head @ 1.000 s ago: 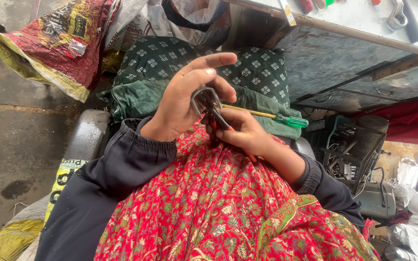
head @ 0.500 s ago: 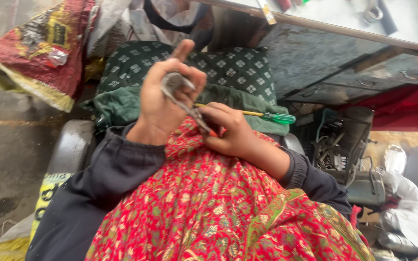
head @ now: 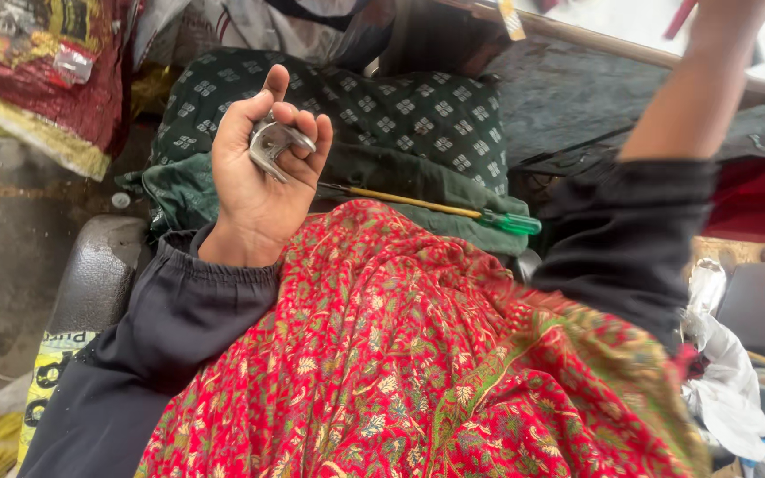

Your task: The person uses a screwdriver and a metal tool to clean or scrape a metal component belonging to a motor, then sets the component down and picks up another piece from a container.

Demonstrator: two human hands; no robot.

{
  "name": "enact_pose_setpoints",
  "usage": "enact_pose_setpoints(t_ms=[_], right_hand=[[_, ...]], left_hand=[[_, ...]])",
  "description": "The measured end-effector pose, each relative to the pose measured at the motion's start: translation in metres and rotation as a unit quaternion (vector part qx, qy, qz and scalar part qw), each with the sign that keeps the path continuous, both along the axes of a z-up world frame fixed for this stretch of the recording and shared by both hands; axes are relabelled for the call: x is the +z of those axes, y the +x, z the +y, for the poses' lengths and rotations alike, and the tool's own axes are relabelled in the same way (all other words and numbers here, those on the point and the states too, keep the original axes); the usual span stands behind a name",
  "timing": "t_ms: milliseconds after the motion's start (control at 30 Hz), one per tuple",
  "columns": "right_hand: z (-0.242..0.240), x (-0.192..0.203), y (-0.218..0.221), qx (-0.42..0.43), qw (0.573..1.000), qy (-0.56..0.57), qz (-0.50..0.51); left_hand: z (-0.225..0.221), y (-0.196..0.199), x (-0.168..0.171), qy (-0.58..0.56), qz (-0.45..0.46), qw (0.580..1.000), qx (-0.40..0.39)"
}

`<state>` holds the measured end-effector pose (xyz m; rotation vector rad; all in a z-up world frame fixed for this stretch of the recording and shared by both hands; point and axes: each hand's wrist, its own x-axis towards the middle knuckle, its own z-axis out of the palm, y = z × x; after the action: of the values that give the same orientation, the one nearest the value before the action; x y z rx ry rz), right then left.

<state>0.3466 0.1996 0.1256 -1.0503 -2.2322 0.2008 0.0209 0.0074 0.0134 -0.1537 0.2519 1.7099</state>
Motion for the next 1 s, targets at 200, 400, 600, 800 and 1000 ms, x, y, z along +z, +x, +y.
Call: enact_pose_setpoints(t_ms=[200,400,600,800,1000], right_hand=[[0.142,0.007,0.022,-0.129,0.952,0.039,-0.274],[0.084,-0.006,0.005,-0.059,0.951,0.147,-0.264],[-0.064,-0.106,0.021,0.083,0.912,-0.274,-0.292],[-0.094,-0.124,0.046,0.066,0.926,-0.254,-0.271],[-0.115,-0.088,0.05,0.128,0.946,-0.187,-0.23]], left_hand=[[0.002,-0.006,-0.007,0.024,0.035,0.998,0.049],[0.012,-0.013,-0.008,-0.011,-0.015,0.997,0.079],[0.016,-0.021,-0.002,-0.017,-0.035,0.995,0.097],[0.008,-0.01,0.013,0.045,-0.032,0.995,0.08],[-0.008,-0.008,0.028,0.14,-0.013,0.986,0.084]])
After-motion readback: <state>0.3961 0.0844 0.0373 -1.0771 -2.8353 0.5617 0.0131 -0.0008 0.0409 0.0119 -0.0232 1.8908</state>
